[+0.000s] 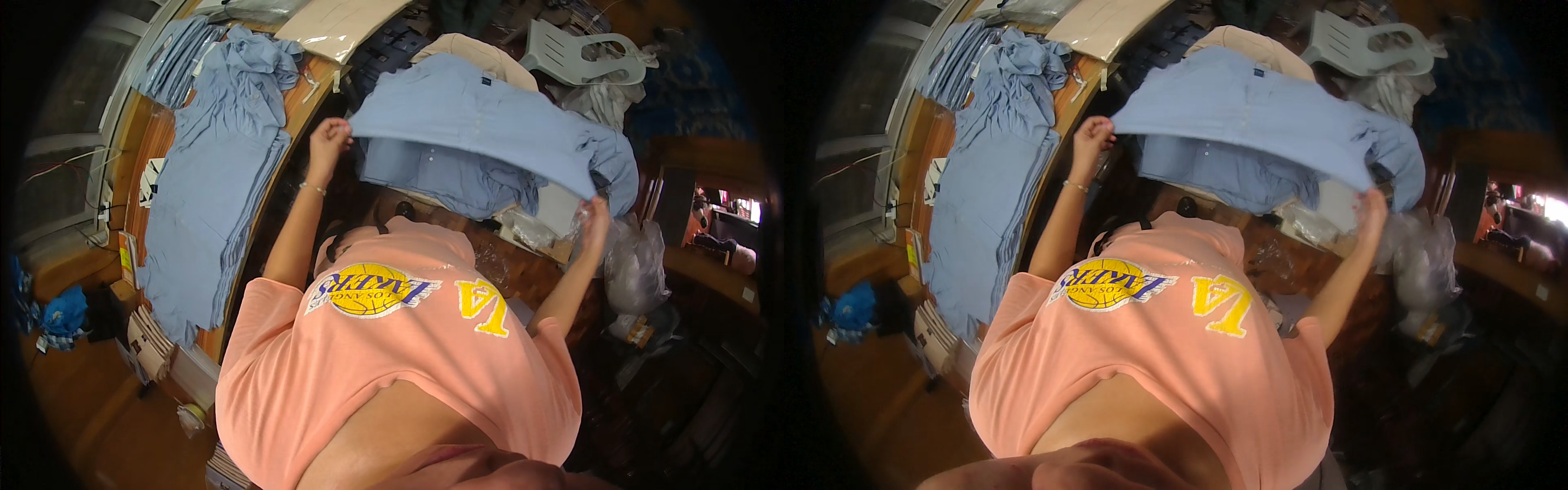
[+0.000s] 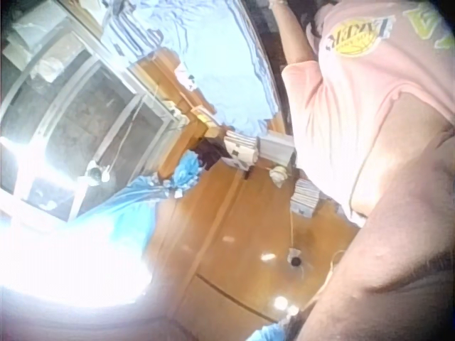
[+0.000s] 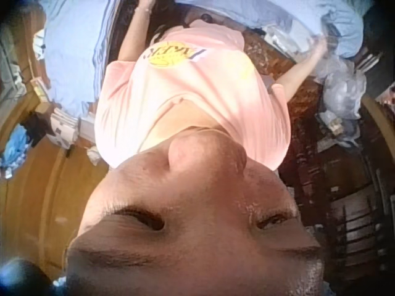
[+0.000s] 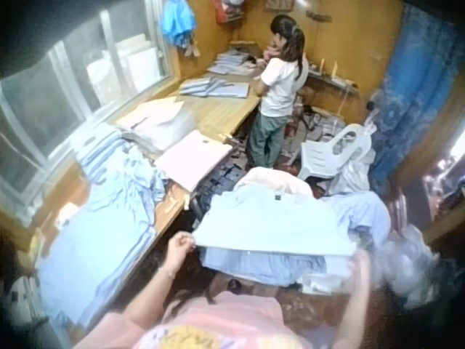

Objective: The person buttons several blue shirts by hand one by one.

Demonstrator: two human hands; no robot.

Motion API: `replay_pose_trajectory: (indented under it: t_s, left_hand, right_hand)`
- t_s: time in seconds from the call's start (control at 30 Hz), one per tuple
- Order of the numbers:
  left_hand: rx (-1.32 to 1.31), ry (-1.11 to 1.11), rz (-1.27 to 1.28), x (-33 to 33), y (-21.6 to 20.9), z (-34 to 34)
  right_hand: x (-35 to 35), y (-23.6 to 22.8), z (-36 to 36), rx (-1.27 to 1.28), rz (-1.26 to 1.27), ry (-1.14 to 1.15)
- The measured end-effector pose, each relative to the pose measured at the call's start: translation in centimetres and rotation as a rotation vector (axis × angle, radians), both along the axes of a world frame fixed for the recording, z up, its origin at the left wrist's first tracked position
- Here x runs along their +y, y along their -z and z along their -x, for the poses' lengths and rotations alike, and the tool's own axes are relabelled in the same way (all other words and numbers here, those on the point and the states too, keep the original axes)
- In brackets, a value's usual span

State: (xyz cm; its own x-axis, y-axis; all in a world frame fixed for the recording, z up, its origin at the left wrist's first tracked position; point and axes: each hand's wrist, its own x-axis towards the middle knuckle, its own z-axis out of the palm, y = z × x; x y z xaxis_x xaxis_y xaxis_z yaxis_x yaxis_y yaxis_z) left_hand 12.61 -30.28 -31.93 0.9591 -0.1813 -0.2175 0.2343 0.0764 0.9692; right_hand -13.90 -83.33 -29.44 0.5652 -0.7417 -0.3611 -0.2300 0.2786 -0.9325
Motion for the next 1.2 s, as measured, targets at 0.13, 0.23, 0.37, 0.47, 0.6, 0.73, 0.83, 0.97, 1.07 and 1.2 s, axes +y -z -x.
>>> replay_pose_trajectory:
  t_s: [0.13, 0.23, 0.37, 0.47, 0.6, 0.73, 0.83, 0.97, 1.07, 1.2]
  left_hand:
    - [0.077, 0.236, -0.254, 2.0, 8.9, 2.8]
    - [0.145, 0.297, -0.669, 7.6, 13.4, 6.4]
    - [0.217, 0.313, -0.621, 13.6, 9.9, 11.1]
    - [0.271, 0.344, -0.462, 16.1, 2.5, 13.3]
    - [0.208, 0.258, -0.455, 22.0, -6.5, 16.3]
    - [0.082, -0.31, -0.933, 32.4, -7.6, 20.5]
    - [0.137, -0.346, -1.439, 37.6, -6.5, 23.5]
    - [0.117, -0.396, -1.112, 43.5, -4.7, 24.9]
    - [0.135, -0.323, -0.855, 46.1, -3.5, 24.5]
    - [0.176, -0.088, -0.646, 48.7, -4.3, 23.7]
  right_hand:
    - [0.3, 14.7, 6.8, 0.457, 0.103, -0.064]
    - [7.0, 18.1, 3.6, 0.782, -0.089, -0.143]
    - [14.4, 17.1, -5.1, 0.611, -0.046, -0.439]
    - [22.5, 13.6, -13.9, 0.484, 0.013, -0.761]
    - [37.2, 4.6, -23.1, 0.061, 0.094, -1.176]
    - [52.5, -0.9, -26.8, -0.364, 0.251, -1.578]
    - [61.6, -1.7, -26.2, -0.542, 0.453, -1.856]
    - [66.4, 0.4, -26.7, -0.545, 0.802, -1.91]
    - [66.4, 0.1, -28.0, -0.315, 0.617, -1.994]
    - [66.6, -1.4, -29.0, -0.201, 0.621, -2.093]
